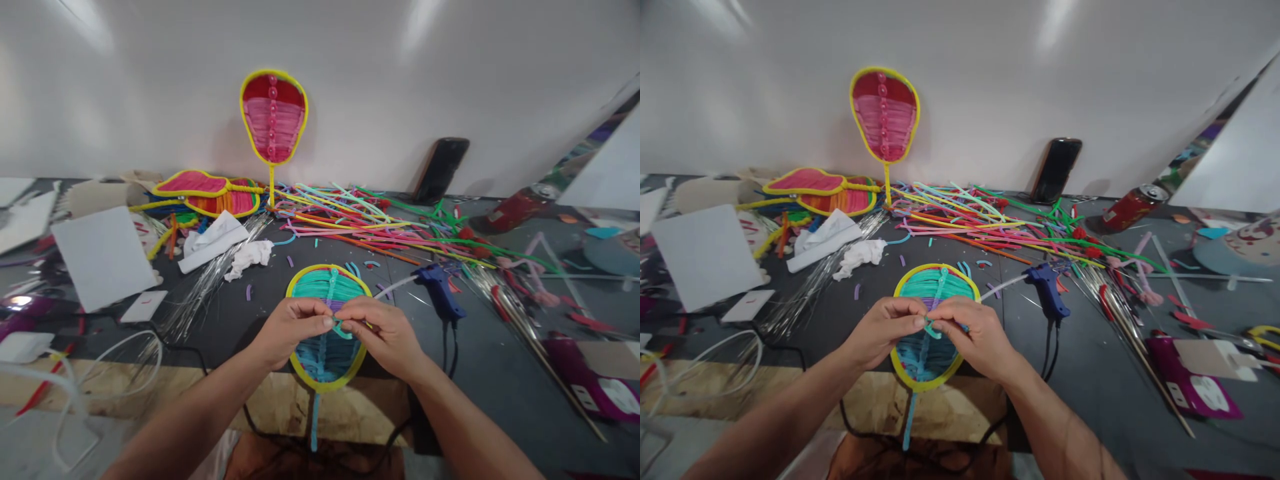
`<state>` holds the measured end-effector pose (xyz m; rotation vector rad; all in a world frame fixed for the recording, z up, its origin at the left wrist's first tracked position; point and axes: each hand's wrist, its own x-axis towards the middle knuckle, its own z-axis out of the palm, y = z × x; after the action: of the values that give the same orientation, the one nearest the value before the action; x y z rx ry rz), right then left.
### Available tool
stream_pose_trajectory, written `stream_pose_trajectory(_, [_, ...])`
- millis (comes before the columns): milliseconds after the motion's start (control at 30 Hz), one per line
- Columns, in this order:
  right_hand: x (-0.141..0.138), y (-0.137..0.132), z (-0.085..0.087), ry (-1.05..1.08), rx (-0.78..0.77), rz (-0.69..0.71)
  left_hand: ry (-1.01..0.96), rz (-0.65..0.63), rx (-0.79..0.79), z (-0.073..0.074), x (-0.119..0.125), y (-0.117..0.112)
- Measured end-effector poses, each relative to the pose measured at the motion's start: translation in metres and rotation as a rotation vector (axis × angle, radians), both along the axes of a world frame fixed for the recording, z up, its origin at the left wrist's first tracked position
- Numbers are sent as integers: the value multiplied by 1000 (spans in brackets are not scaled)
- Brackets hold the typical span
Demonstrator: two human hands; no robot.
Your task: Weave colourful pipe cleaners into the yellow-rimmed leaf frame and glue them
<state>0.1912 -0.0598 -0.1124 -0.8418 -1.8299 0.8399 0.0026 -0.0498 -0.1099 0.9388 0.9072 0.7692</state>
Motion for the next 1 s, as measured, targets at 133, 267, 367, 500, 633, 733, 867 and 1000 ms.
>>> stream_pose_trajectory(133, [-1, 0, -2, -70, 139, -58, 6, 24, 34, -1, 1, -2])
stream_pose_trajectory(267, [-2, 0, -5, -104, 239, -101, 1, 28, 35, 1, 2, -3])
stream_pose_trajectory(367, [-3, -1, -7, -125, 299, -127, 0, 35, 40, -1, 2, -3])
stream_pose_trajectory(500, [-6, -4, -8, -156, 400, -215, -2, 58, 83, -5, 3, -2])
stream_pose_trajectory(633, [-10, -8, -9, -231, 477, -272, 9, 108, 125, -6, 4, -4])
stream_pose_trajectory(733, [-12, -9, -10, -242, 484, -264, 27, 132, 147, -3, 3, -4])
stream_pose_trajectory(867, [-13, -6, -10, -149, 403, -219, 37, 107, 136, 0, 1, 0])
stream_pose_trajectory(1000, [-9, -2, -7, -50, 124, -103, 19, -25, 16, 1, -1, 4])
